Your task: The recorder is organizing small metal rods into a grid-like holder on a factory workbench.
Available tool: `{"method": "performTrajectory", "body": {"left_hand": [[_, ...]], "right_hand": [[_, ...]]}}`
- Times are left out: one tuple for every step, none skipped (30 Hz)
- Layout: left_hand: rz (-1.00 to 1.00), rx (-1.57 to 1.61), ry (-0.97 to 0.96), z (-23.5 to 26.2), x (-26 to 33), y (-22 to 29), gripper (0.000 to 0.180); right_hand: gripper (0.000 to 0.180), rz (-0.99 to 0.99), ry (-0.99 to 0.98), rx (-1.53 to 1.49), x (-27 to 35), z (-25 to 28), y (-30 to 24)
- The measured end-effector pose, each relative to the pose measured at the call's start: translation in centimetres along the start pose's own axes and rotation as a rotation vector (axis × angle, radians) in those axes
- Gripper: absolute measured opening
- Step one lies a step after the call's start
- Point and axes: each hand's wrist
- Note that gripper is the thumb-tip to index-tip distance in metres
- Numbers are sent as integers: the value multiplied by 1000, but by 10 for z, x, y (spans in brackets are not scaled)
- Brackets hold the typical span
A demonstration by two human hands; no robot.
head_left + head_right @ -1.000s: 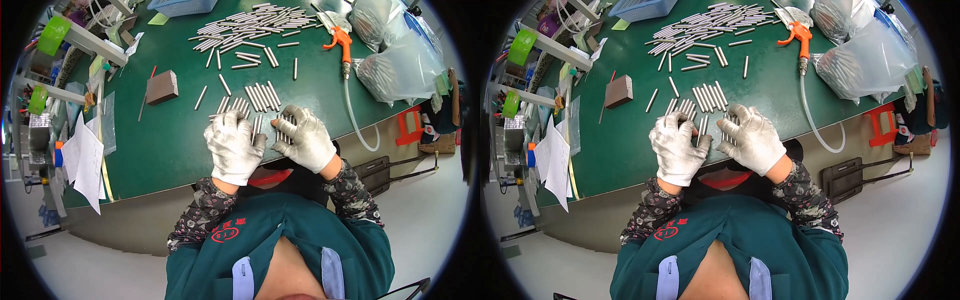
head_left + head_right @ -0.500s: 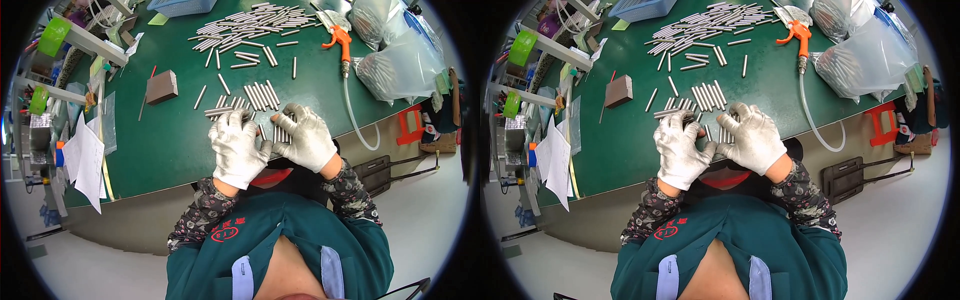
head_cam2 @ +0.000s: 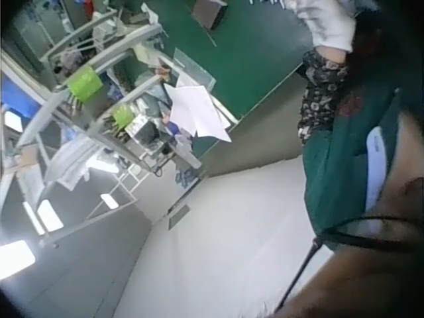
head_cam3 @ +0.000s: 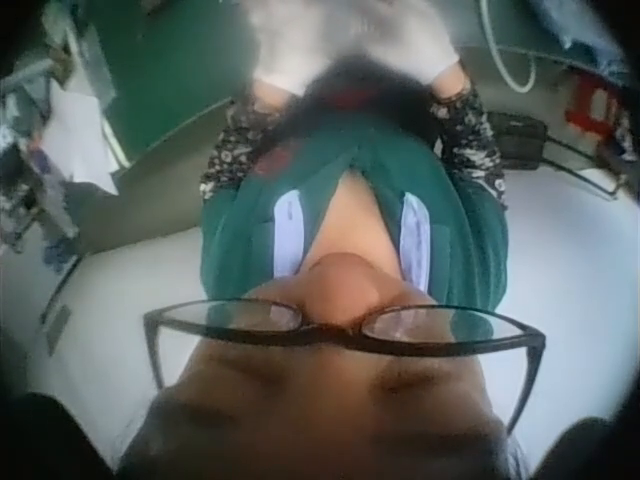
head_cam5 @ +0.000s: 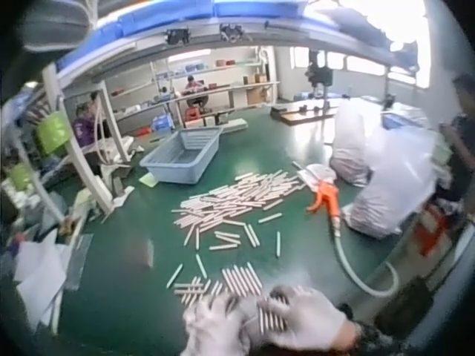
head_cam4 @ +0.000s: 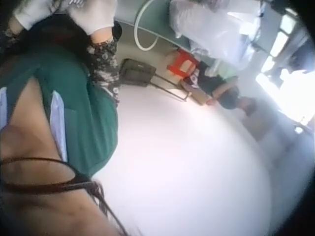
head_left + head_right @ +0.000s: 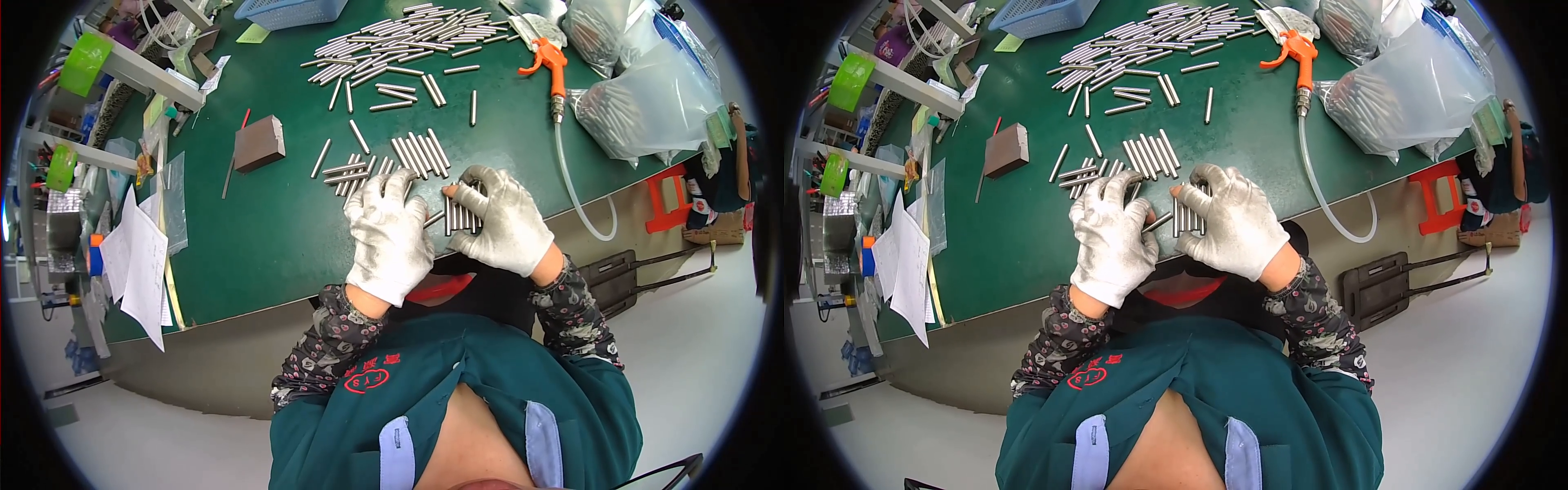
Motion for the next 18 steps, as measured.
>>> {"method": "performTrajectory", "body": {"left_hand": [[-17,-32,-4,-1,0,-1,26],[-18,-32,-3,-3,0,-2,26],[-46,-15,53,-7,1,-4,22],[-73,1,110,-9,1,-4,20],[-70,-2,112,-11,-1,-3,20],[-67,-5,165,-14,-4,0,23],[-64,-10,219,-16,-6,1,25],[-60,-35,246,-15,-5,-2,32],[-55,-11,280,-12,-7,-8,34],[-4,-21,289,-6,-7,-13,36],[48,-32,297,-1,-7,-18,37],[101,-40,294,1,-2,-27,42],[115,-56,260,6,1,-34,41],[123,-34,229,8,5,-40,40],[133,-10,199,8,7,-42,39],[127,0,186,8,9,-42,38],[120,11,173,8,10,-40,37],[123,-17,172,7,11,-36,36]], "right_hand": [[51,-7,-2,-2,0,-1,0],[51,-7,0,-1,0,-1,0],[53,0,-7,5,0,-1,0],[55,8,-14,11,0,-1,-2],[55,12,-15,9,0,-3,-3],[57,26,11,31,0,-4,-3],[59,42,38,53,0,-6,-4],[59,50,37,49,1,-6,-6],[60,38,16,74,3,-7,-6],[61,27,-5,98,4,-8,-6],[61,29,-3,95,4,-8,-6],[59,40,-25,111,4,-6,-8],[58,51,-47,127,3,-6,-9],[55,77,-15,133,3,-9,-9],[55,79,-16,130,2,-10,-9],[58,89,-16,123,1,-12,-10],[60,98,-17,118,-1,-14,-11],[60,100,-17,117,-2,-16,-14]]}}
Point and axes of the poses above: each hand's wrist, its own x-axis away from the middle knuckle, its own z-axis out of the back of the hand, y = z × x, and after that the axes turned 15 degrees about y, right-handed
